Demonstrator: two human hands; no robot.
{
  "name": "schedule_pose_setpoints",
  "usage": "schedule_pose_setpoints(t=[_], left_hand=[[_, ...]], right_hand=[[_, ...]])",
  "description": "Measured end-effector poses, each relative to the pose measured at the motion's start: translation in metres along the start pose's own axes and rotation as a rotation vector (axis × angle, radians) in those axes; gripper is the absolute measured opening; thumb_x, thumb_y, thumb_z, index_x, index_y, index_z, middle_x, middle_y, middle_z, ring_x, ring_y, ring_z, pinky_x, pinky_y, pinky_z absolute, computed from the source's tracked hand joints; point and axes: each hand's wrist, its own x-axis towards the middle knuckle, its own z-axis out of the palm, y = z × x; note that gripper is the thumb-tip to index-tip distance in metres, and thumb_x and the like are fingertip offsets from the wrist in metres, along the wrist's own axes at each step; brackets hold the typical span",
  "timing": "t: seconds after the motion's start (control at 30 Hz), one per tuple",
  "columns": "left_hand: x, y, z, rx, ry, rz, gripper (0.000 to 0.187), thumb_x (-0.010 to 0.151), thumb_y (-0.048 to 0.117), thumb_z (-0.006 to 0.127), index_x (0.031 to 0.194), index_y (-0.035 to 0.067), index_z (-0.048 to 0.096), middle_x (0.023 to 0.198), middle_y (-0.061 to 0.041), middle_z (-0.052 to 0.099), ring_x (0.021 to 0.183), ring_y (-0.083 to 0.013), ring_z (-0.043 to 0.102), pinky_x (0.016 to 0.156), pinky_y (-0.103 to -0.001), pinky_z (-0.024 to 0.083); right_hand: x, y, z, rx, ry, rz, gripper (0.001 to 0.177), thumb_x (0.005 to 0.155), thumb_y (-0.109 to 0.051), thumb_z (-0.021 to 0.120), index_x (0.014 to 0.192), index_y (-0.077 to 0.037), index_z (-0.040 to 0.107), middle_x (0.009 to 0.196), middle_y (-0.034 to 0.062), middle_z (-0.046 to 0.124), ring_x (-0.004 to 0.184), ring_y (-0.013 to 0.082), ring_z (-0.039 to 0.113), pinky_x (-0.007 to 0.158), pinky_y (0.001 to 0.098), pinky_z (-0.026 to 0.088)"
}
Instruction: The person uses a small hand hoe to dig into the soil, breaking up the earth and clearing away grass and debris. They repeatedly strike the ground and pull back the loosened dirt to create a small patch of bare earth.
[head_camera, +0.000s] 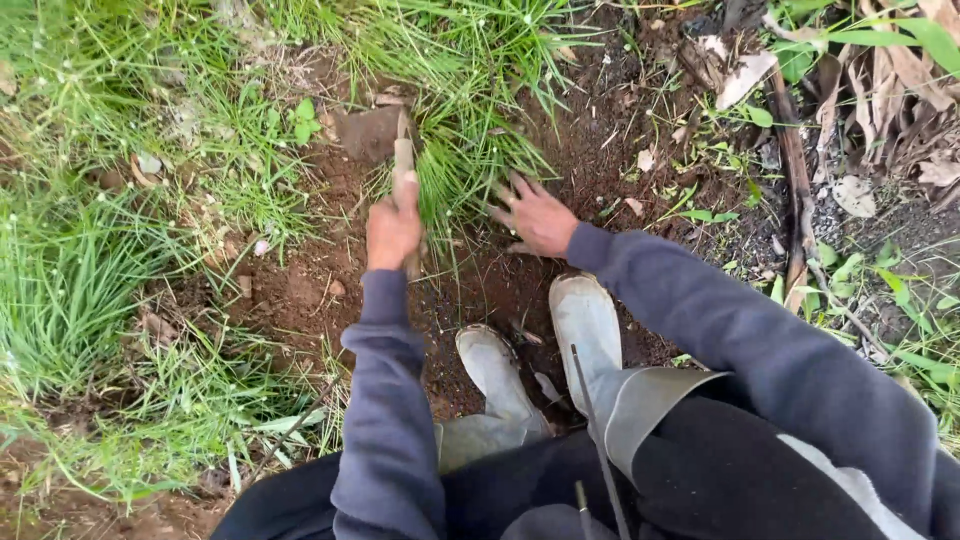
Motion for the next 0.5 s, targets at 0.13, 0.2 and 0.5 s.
schedule_pose_setpoints(t=[0.13,0.2,0.5], left_hand=[[-0.002,0.011,-0.004,-0.154,-0.030,-0.061,0.046,0.109,0.040,0.046,0.112,-0.004,0.060,0.060,-0.002,0.056,0.043,-0.0117,0.056,0.037,-0.026,0.049],[-0.002,0.006,-0.003,-0.225,0.001,-0.061,0.039,0.109,0.037,0.047,0.107,0.001,0.062,0.058,0.000,0.056,0.041,-0.0104,0.055,0.036,-0.024,0.048],[-0.022,0.014,0.040,-0.137,0.348,0.124,0.041,0.110,0.027,0.048,0.126,-0.009,0.058,0.078,-0.017,0.068,0.065,-0.0213,0.070,0.062,-0.034,0.060]], right_hand=[[-0.007,0.021,0.088,-0.077,0.315,-0.146,0.044,0.096,-0.028,0.051,0.137,-0.012,0.059,0.151,0.0234,0.042,0.136,0.0498,0.047,0.099,0.0477,0.059],[-0.014,0.033,0.105,-0.127,0.377,-0.230,0.037,0.087,-0.018,0.066,0.123,-0.009,0.069,0.142,0.0209,0.053,0.122,0.0447,0.060,0.092,0.0453,0.062],[-0.114,0.115,0.009,-0.068,0.340,0.474,0.043,0.104,-0.023,0.059,0.144,-0.006,0.063,0.153,0.0261,0.052,0.125,0.0425,0.061,0.112,0.0574,0.048]])
